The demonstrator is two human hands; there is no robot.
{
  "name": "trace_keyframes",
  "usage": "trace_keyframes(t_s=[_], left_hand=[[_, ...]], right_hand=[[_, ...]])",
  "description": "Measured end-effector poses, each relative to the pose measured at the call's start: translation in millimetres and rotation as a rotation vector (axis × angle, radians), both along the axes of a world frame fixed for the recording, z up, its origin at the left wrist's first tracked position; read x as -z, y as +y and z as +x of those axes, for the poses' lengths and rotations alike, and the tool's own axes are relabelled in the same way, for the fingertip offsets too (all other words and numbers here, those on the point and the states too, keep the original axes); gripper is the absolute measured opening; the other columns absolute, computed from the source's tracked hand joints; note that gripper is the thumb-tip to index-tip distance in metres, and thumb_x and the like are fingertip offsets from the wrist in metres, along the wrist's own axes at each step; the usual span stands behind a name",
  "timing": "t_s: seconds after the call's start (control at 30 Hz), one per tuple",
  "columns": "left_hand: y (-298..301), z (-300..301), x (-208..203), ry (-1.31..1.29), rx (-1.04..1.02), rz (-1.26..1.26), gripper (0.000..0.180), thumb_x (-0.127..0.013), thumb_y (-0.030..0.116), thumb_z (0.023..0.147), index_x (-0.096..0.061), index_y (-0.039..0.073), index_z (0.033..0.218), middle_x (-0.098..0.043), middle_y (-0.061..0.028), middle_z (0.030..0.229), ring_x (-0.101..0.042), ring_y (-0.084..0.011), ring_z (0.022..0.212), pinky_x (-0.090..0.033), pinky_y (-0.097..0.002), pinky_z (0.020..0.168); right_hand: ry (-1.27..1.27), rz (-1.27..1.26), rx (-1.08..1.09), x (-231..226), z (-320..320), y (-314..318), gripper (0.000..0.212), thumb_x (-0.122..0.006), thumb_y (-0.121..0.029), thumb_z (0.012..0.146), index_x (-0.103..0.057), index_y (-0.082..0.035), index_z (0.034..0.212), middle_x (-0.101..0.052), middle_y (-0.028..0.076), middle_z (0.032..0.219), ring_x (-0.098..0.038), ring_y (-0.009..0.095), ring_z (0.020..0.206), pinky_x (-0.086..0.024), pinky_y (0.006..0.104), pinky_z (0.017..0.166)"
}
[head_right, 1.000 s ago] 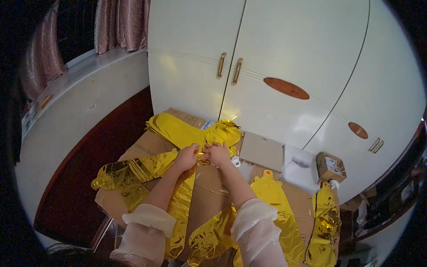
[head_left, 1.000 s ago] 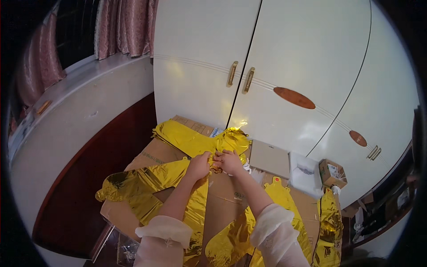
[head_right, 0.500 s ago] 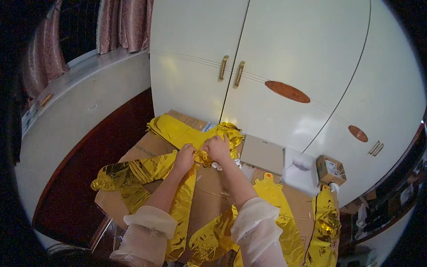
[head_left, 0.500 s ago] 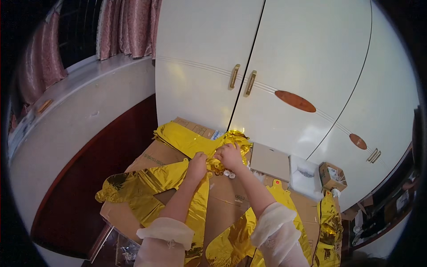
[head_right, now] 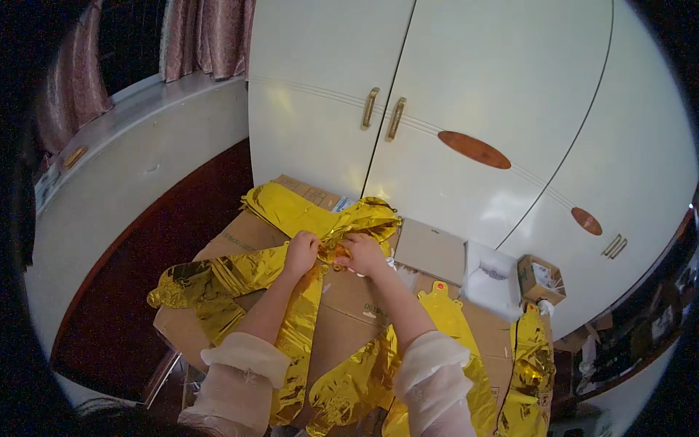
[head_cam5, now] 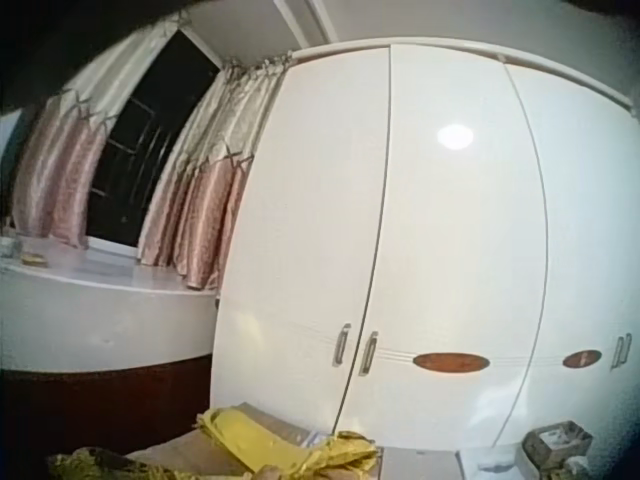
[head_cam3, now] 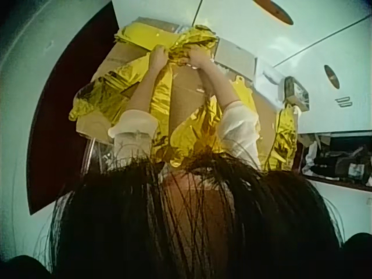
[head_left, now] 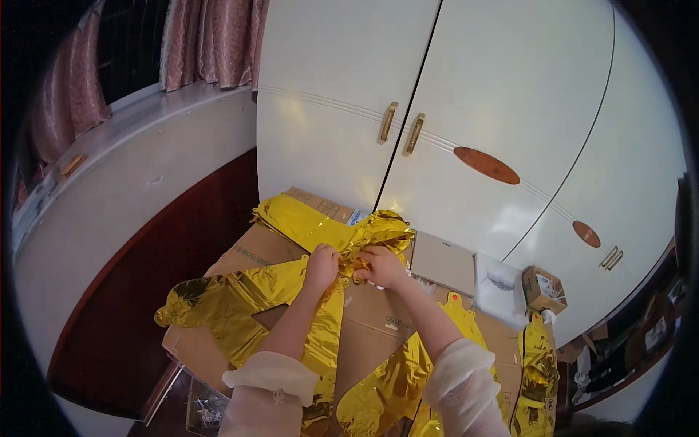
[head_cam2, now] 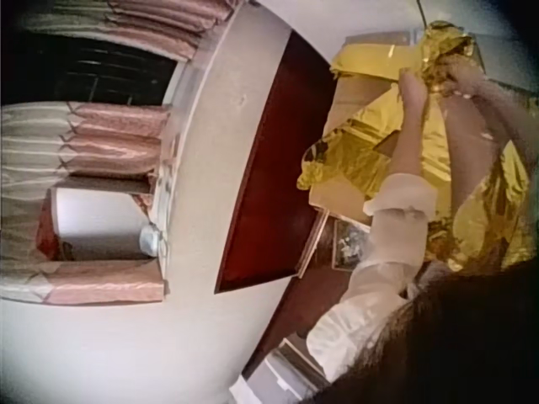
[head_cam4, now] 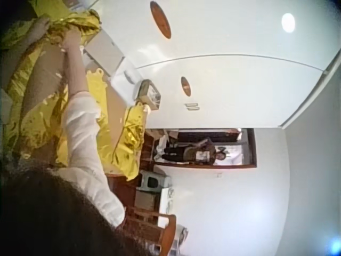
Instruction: Folding and placing gold-colored foil items into cardboard boxes and plastic sleeves.
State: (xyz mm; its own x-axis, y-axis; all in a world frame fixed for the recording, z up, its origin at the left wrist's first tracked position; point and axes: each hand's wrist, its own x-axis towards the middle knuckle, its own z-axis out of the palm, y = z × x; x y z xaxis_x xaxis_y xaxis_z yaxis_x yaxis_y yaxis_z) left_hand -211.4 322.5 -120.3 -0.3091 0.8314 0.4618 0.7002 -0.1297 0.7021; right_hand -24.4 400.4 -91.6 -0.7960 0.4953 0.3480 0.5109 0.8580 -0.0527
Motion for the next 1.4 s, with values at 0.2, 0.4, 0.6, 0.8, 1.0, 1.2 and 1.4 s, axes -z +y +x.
trace_keyframes(t_s=[0.2, 0.4, 0.6, 0.8, 1.0, 1.2, 1.4], left_hand=[[-0.9, -0.7, 1.4, -0.013, -0.006, 0.049, 0.013, -0.06, 0.01, 0.086, -0.062, -0.003, 0.085, -0.061, -0.0198, 0.092, -0.059, -0.0368, 0.089, -0.048, -0.0444, 0.08], [2.0, -1.1, 0.6, 0.008, 0.021, 0.007, 0.013, -0.061, 0.008, 0.082, -0.062, -0.004, 0.088, -0.061, -0.0218, 0.098, -0.059, -0.0382, 0.094, -0.048, -0.0436, 0.085], [-5.2, 0.6, -4.4, -0.048, 0.031, -0.036, 0.027, -0.064, 0.006, 0.072, -0.063, -0.002, 0.098, -0.061, -0.0204, 0.106, -0.059, -0.037, 0.1, -0.048, -0.0429, 0.087], [-13.6, 6.1, -17.4, 0.039, 0.096, -0.148, 0.048, -0.074, 0.011, 0.069, -0.058, -0.001, 0.112, -0.058, -0.0201, 0.113, -0.055, -0.0365, 0.108, -0.047, -0.0427, 0.091], [-13.1, 10.1, -10.0, 0.127, 0.056, 0.021, 0.044, -0.075, 0.011, 0.072, -0.056, -0.002, 0.111, -0.058, -0.019, 0.11, -0.056, -0.0361, 0.105, -0.047, -0.0442, 0.089], [-5.9, 6.8, -0.1, 0.083, -0.076, 0.087, 0.02, -0.057, 0.008, 0.089, -0.058, -0.002, 0.105, -0.062, -0.0224, 0.099, -0.059, -0.0403, 0.094, -0.049, -0.0455, 0.081], [-6.7, 9.3, -9.1, -0.048, -0.117, 0.093, 0.018, -0.052, 0.013, 0.094, -0.059, -0.004, 0.094, -0.061, -0.0248, 0.09, -0.059, -0.0425, 0.087, -0.047, -0.0491, 0.075]], right_hand=[[-0.078, -0.101, 0.116, 4.8, -10.1, 16.1, 0.04, -0.069, -0.051, 0.079, -0.076, -0.018, 0.102, -0.065, 0.007, 0.112, -0.057, 0.03, 0.108, -0.043, 0.0407, 0.097], [-0.026, -0.011, 0.215, 18.9, -14.5, 23.0, 0.029, -0.068, -0.049, 0.08, -0.077, -0.024, 0.093, -0.066, 0.004, 0.107, -0.056, 0.026, 0.11, -0.036, 0.0465, 0.104], [-0.138, -0.009, 0.334, -1.1, -29.2, 23.5, 0.02, -0.064, -0.037, 0.085, -0.075, -0.021, 0.091, -0.066, 0.002, 0.108, -0.055, 0.025, 0.113, -0.035, 0.0442, 0.105], [-0.165, -0.02, 0.295, -25.0, -33.5, 26.1, 0.025, -0.062, -0.036, 0.084, -0.074, -0.017, 0.095, -0.066, -0.001, 0.108, -0.054, 0.023, 0.115, -0.032, 0.051, 0.107], [-0.219, 0.067, 0.251, -49.6, -43.1, 17.2, 0.025, -0.062, -0.036, 0.084, -0.074, -0.016, 0.093, -0.066, -0.001, 0.11, -0.054, 0.021, 0.116, -0.03, 0.0502, 0.109], [0.176, 0.248, 0.063, -55.0, -38.0, 2.0, 0.026, -0.064, -0.037, 0.084, -0.072, -0.012, 0.082, -0.065, 0.004, 0.092, -0.058, 0.023, 0.1, -0.04, 0.0493, 0.096], [-0.03, 0.129, -0.051, -46.5, -6.3, -19.0, 0.022, -0.061, -0.029, 0.086, -0.069, -0.009, 0.081, -0.063, 0.009, 0.09, -0.062, 0.031, 0.081, -0.049, 0.0448, 0.078]])
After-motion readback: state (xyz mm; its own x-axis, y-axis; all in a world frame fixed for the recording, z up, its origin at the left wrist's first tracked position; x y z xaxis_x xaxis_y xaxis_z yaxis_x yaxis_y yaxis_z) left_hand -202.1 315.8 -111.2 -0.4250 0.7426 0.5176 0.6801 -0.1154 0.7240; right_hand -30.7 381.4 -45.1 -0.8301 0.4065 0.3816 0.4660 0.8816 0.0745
